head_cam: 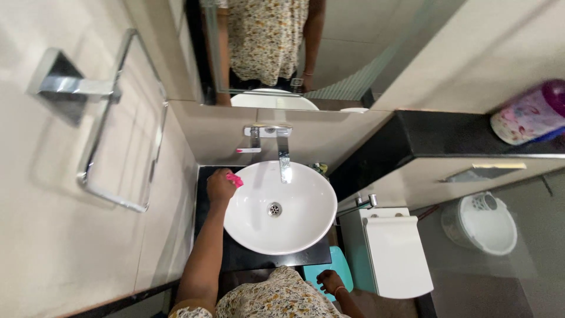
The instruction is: The recorder is cleaning bathroom surfaces with a pink cloth and rinsing it in the sink.
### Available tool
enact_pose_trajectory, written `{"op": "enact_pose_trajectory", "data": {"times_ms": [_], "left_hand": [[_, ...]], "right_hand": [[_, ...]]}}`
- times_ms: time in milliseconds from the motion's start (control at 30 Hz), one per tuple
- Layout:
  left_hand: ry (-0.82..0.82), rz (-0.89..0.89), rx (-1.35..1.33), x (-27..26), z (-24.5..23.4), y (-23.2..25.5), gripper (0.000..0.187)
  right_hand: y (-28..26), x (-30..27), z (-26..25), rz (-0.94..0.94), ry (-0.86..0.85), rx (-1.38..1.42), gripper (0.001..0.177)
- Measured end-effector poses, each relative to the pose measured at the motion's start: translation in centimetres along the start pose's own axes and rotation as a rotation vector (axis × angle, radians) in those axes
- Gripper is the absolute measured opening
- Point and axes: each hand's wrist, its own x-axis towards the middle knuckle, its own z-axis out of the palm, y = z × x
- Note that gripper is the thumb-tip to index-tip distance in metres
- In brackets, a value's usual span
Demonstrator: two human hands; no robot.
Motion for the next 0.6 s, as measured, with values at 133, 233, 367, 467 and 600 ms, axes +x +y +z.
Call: {"op": "enact_pose_trajectory", "data": {"times_ms": [133, 233, 367, 467, 600], "left_hand": [[-0.010, -0.027, -0.032, -0.1, -1.5, 0.8, 0.026], [-0.038, 0.007, -0.015, -1.1, -2.4, 0.4, 0.026], [-0.104, 0.007, 0.069, -2.7, -4.3, 1.2, 0.034], [-0.105, -0.036, 0.045, -5.0, -5.6, 1.4, 0.041], [-0.075, -0.070, 0.135, -5.8, -5.4, 1.2, 0.041]], "right_hand": [[7.3, 5.4, 1.0, -0.125, -0.029, -0.212, 0.028], [10.4, 3.6, 1.3, -0.070, -0.045, -0.219, 0.031], [10.0, 3.7, 1.0, -0.009, -0.048, -0.208, 0.037], [11.1, 3.0, 1.9, 0.173, -0.050, 0.084, 0.032], [10.0, 2.7, 2.2, 0.171, 0.023, 0.098, 0.030]]}}
